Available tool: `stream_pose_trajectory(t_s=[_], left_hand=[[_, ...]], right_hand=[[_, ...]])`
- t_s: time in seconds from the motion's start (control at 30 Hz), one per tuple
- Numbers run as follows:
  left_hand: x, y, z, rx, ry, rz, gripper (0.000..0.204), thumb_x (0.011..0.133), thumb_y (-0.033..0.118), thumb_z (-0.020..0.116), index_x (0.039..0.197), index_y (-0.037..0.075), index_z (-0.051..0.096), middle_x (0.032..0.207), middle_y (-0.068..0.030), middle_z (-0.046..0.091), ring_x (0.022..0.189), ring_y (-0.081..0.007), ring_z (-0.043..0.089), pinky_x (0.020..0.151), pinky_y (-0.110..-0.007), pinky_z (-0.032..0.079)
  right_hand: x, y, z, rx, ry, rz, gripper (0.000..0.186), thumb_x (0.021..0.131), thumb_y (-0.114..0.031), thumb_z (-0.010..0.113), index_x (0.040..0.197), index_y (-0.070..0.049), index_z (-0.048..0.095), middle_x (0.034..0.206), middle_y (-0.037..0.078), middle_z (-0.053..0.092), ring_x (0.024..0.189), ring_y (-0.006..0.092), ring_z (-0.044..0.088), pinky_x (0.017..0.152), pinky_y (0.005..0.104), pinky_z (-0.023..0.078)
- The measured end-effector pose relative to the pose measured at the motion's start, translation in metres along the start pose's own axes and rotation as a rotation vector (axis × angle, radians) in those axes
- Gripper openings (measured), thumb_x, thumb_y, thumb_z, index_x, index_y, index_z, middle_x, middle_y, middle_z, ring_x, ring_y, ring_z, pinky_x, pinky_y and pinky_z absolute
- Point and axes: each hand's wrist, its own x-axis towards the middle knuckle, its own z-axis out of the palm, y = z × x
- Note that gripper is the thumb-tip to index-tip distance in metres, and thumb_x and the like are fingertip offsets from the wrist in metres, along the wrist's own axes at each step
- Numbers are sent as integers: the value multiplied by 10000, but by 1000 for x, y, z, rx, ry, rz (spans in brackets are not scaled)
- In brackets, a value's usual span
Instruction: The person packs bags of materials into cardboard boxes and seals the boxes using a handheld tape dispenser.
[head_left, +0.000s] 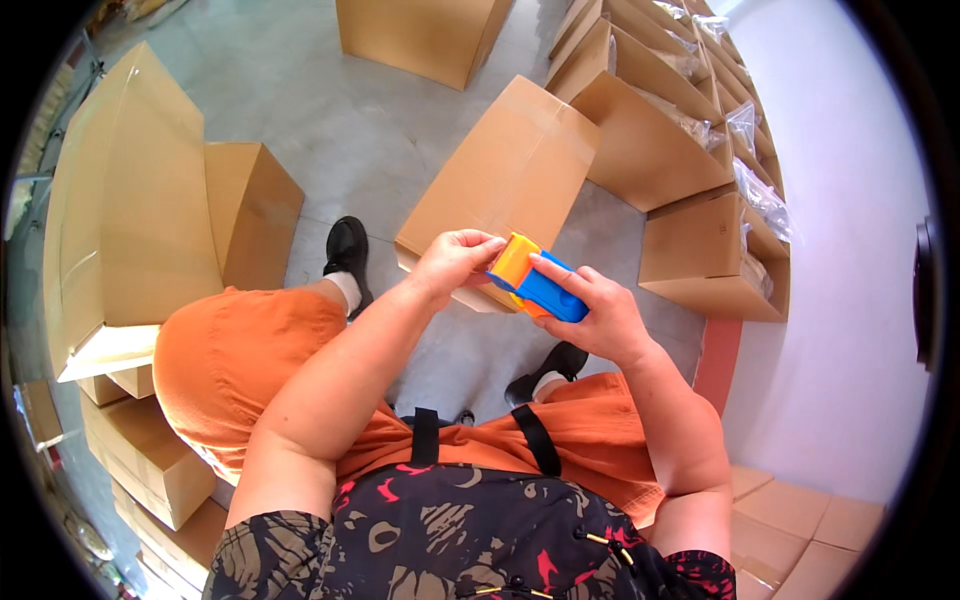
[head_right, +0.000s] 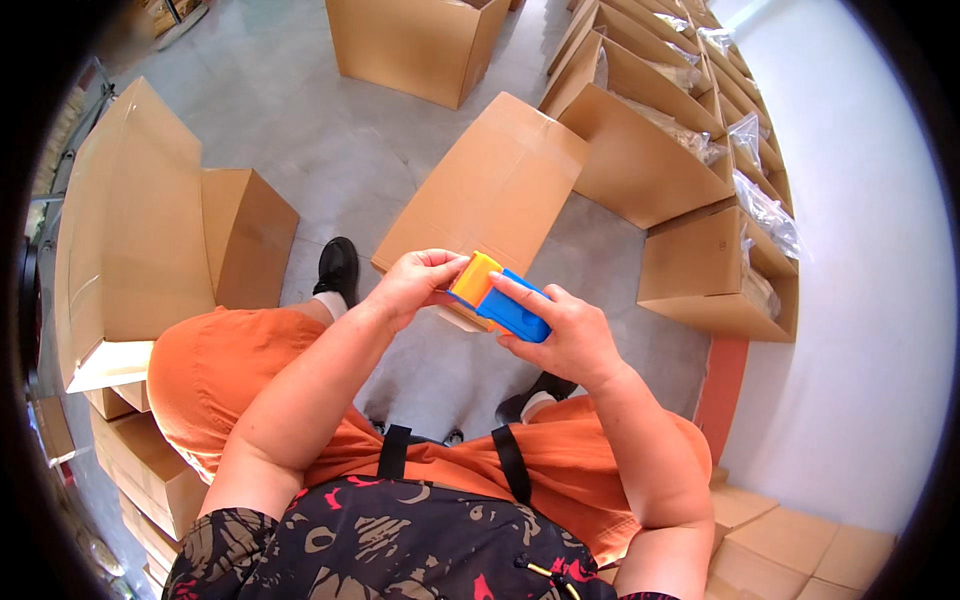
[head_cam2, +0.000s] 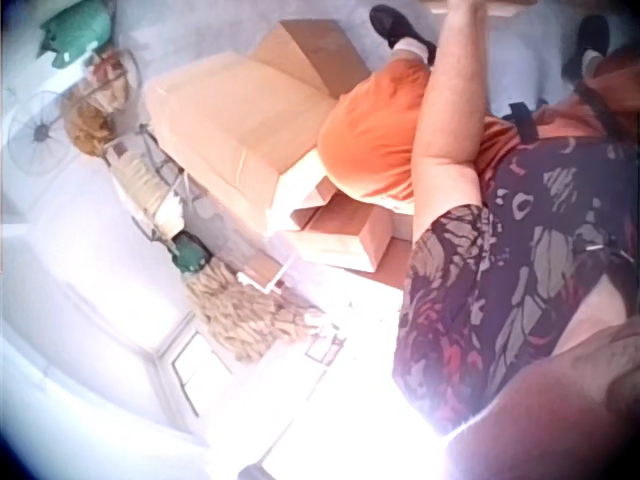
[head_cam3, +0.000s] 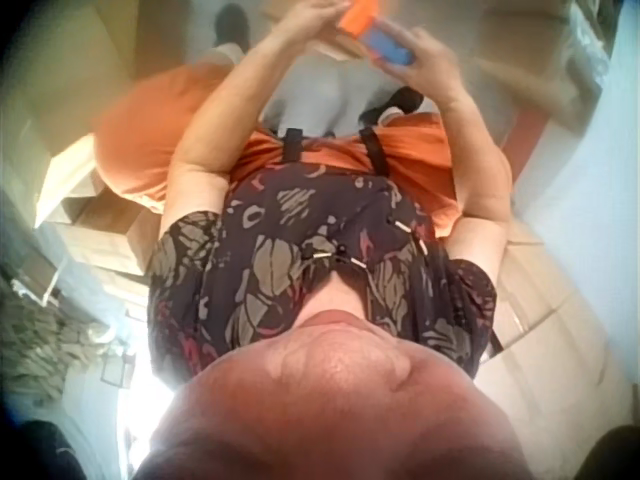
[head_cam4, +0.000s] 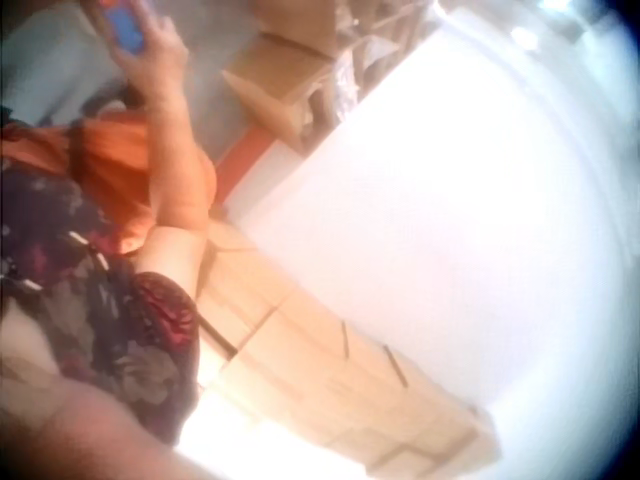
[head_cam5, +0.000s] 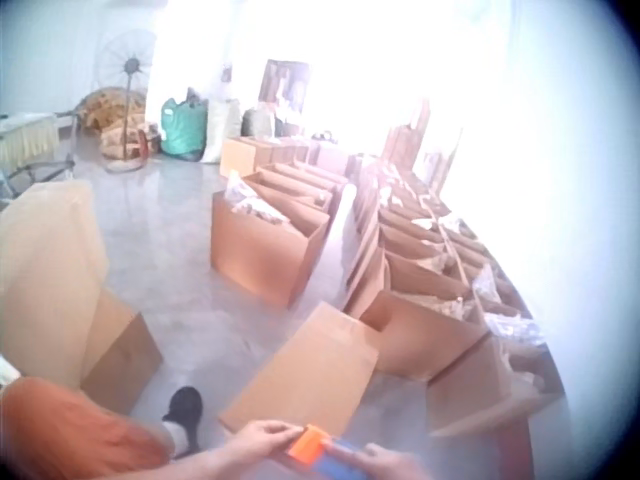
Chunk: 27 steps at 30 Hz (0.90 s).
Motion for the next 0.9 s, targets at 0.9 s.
stream_pose_trajectory(t_s=[0.9], left_hand=[[71, 9, -222, 269, 407, 14, 221, 981, 334, 660, 1099, 160, 726, 859, 101, 658, 746, -8, 547, 738, -203, 489]], right_hand=[[-62, 111, 12, 23, -143, 172, 752, 738, -266, 843, 1412, -408, 540, 960, 109, 635, 841, 342, 664, 754, 415, 550]])
